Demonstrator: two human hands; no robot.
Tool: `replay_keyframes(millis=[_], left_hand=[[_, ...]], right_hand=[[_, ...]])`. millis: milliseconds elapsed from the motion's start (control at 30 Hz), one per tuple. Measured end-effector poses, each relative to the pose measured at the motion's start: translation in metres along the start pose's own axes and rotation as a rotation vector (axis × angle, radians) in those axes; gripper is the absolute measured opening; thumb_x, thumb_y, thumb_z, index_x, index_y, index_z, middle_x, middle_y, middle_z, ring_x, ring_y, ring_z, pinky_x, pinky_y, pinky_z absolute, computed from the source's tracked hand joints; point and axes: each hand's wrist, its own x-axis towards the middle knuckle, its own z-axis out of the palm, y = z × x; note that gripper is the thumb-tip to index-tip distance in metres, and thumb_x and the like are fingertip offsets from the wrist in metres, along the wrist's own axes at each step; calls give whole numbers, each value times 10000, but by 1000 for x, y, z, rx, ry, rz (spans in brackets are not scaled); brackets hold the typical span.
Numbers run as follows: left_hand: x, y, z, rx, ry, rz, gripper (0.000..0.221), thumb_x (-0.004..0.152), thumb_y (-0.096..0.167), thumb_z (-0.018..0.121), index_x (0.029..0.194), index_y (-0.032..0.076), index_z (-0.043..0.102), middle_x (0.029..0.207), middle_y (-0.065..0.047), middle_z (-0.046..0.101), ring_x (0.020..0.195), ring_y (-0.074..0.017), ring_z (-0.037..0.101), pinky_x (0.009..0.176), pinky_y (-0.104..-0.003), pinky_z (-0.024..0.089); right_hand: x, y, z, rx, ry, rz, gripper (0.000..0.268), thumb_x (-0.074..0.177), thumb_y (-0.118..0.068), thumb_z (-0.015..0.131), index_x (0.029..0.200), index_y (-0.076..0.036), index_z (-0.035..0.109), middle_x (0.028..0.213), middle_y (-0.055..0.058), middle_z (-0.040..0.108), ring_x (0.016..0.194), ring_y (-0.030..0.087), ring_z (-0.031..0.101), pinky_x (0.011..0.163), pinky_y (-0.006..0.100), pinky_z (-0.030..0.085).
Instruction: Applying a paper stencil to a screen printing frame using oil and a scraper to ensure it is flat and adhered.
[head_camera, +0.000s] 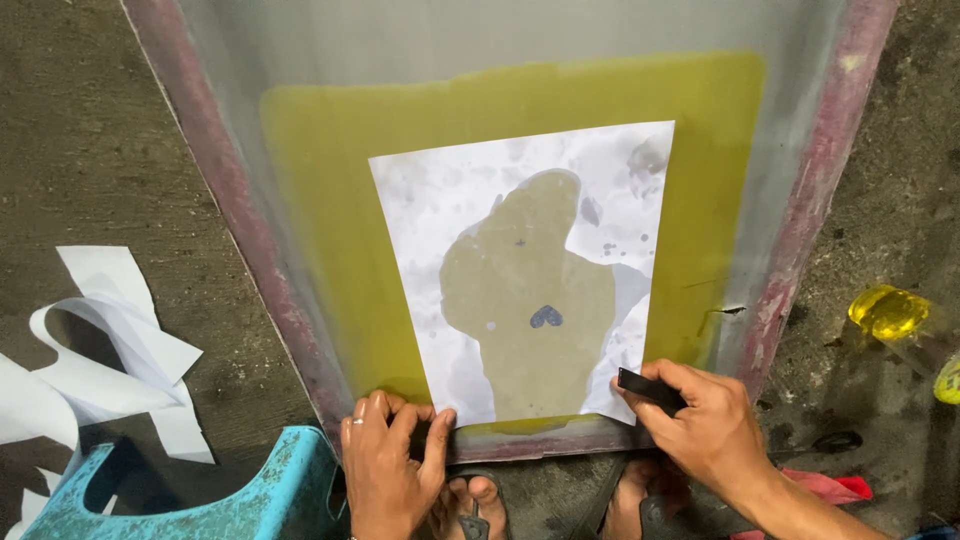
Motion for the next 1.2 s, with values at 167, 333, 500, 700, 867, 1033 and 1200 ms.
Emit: replay_keyframes(millis=[167, 333, 500, 700, 867, 1033, 1200], left_hand=[[0, -2, 1, -11, -22, -11, 277, 885, 412, 715, 776, 161, 674, 811, -53, 523, 809, -311, 533, 707, -468, 390], [-2, -4, 4, 0, -16, 0, 272, 895, 413, 705, 794, 163, 668, 822, -48, 527, 822, -309, 527, 730, -468, 389], [2, -2, 1, -2, -35, 9, 278, 897, 403, 706, 786, 151, 661, 820, -65, 513, 812, -320, 528, 723, -472, 384], [5, 2, -4, -23, -3, 40, 273, 890, 370, 730, 761, 144, 647, 808, -67, 514, 791, -312, 532, 718, -460, 381], [2, 2, -3, -42, 34, 63, 271, 893, 355, 740, 756, 141, 645, 794, -46, 494, 765, -294, 528, 712, -455, 373], [-1, -1, 0, -21, 68, 113, 253, 901, 344, 750, 791, 137, 653, 829, -71, 506, 804, -316, 518, 742, -465, 370], [-4, -4, 4, -42, 90, 141, 271, 930, 324, 747, 786, 123, 636, 825, -61, 482, 795, -299, 503, 728, -454, 356]], right_hand=[[0, -2, 1, -34, -25, 56, 204, 758, -409, 826, 781, -214, 773, 544, -33, 612, 416, 170, 348, 498, 330, 386], [1, -3, 0, -20, -11, 27, 188, 756, -387, 832, 802, -211, 787, 573, -49, 664, 419, 158, 374, 492, 327, 395], [1, -4, 0, -36, 22, -22, 198, 760, -380, 836, 812, -198, 776, 585, -27, 663, 437, 168, 452, 517, 332, 428], [-3, -4, -1, -60, 37, -93, 233, 784, -349, 844, 818, -142, 743, 652, -8, 687, 522, 134, 545, 547, 327, 450], [-11, -6, -2, -96, 57, -173, 285, 846, -337, 829, 761, -113, 674, 631, 6, 609, 526, 144, 479, 533, 340, 410], [-17, -5, -1, -111, 40, -143, 243, 889, -301, 804, 792, -125, 667, 651, 23, 599, 551, 164, 488, 574, 343, 418], [-20, -2, 2, -106, 70, -207, 302, 935, -264, 809, 773, -85, 628, 620, 26, 518, 560, 156, 389, 518, 355, 344]])
